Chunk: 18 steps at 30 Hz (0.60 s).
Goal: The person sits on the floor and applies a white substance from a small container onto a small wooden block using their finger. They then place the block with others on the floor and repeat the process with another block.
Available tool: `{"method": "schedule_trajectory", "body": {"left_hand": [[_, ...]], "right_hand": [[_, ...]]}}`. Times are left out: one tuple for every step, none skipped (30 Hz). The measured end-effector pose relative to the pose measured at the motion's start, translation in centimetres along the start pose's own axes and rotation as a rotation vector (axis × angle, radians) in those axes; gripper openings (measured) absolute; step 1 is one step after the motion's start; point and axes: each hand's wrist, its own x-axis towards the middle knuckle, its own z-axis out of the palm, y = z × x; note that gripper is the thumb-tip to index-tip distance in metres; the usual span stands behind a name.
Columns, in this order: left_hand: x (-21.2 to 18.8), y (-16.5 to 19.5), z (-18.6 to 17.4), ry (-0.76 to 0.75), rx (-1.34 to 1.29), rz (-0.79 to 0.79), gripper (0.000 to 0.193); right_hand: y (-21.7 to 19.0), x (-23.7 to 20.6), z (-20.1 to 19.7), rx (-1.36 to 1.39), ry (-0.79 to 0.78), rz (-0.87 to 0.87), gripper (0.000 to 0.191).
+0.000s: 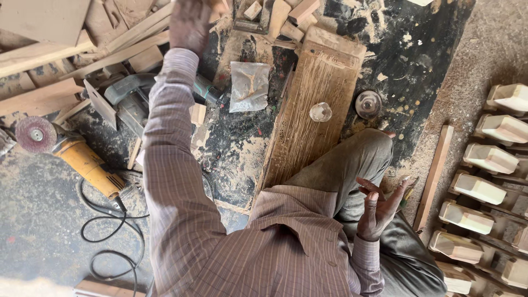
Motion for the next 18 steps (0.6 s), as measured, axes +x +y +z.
{"method": "schedule_trajectory", "body": {"left_hand": [[0.4, 0.8, 0.3, -0.07, 0.127, 0.096, 0.033], [0.5, 1.5, 0.7, -0.22, 0.131, 0.178, 0.029], [0.5, 2.2, 1.1, -0.369, 0.137, 0.256, 0.026], [0.6, 3.0, 1.6, -0.519, 0.142, 0.333, 0.023], [0.4, 3.6, 2.1, -0.488, 0.087, 0.309, 0.019], [0.1, 4.0, 2.5, -0.458, 0.031, 0.283, 0.015], [0.1, 4.3, 3.0, -0.427, -0.022, 0.261, 0.013], [0.2, 4.4, 3.4, -0.398, 0.044, 0.257, 0.017], [0.2, 4.4, 3.6, -0.373, 0.11, 0.248, 0.023], [0.2, 4.3, 3.7, -0.348, 0.177, 0.234, 0.029], [0.2, 4.2, 3.9, -0.309, 0.112, 0.204, 0.025], [0.1, 3.9, 4.0, -0.27, 0.048, 0.175, 0.021], [0.3, 3.6, 3.9, -0.23, -0.014, 0.149, 0.017], [0.5, 3.4, 3.4, -0.308, 0.091, 0.113, 0.023], [0.7, 3.6, 2.8, -0.383, 0.192, 0.081, 0.03], [1.0, 4.1, 1.8, -0.454, 0.289, 0.052, 0.038], [1.3, 4.1, 0.6, -0.328, 0.037, 0.032, 0.04], [1.3, 3.5, -1.1, -0.203, -0.22, 0.016, 0.044]], "right_hand": [[-0.1, 0.0, -0.1, 0.004, 0.004, -0.003, 0.083], [-0.3, -0.1, -0.2, 0.005, 0.008, -0.003, 0.082], [-0.4, -0.1, -0.4, 0.006, 0.012, -0.004, 0.082], [-0.6, -0.2, -0.6, 0.007, 0.028, -0.002, 0.082], [-0.7, -0.4, -0.8, 0.006, 0.043, 0.001, 0.081], [-0.8, -0.5, -1.1, 0.005, 0.056, 0.005, 0.081], [-0.7, -0.5, -1.3, 0.001, 0.071, 0.019, 0.081], [-0.8, -0.7, -1.5, -0.002, 0.084, 0.037, 0.081], [-0.8, -0.8, -1.7, -0.005, 0.09, 0.057, 0.081], [-0.6, -0.8, -1.7, 0.0, 0.09, 0.056, 0.081], [-0.5, -0.7, -1.8, 0.006, 0.087, 0.054, 0.08], [-0.3, -0.7, -1.7, 0.013, 0.084, 0.053, 0.079], [-0.2, -0.6, -1.8, 0.023, 0.08, 0.069, 0.078], [-0.1, -0.5, -1.8, 0.033, 0.08, 0.086, 0.078], [0.1, -0.4, -1.8, 0.04, 0.085, 0.106, 0.078], [0.2, -0.3, -1.8, 0.036, 0.079, 0.106, 0.077], [0.3, -0.1, -1.9, 0.031, 0.075, 0.106, 0.077], [0.5, 0.1, -1.9, 0.023, 0.076, 0.109, 0.077]]}}
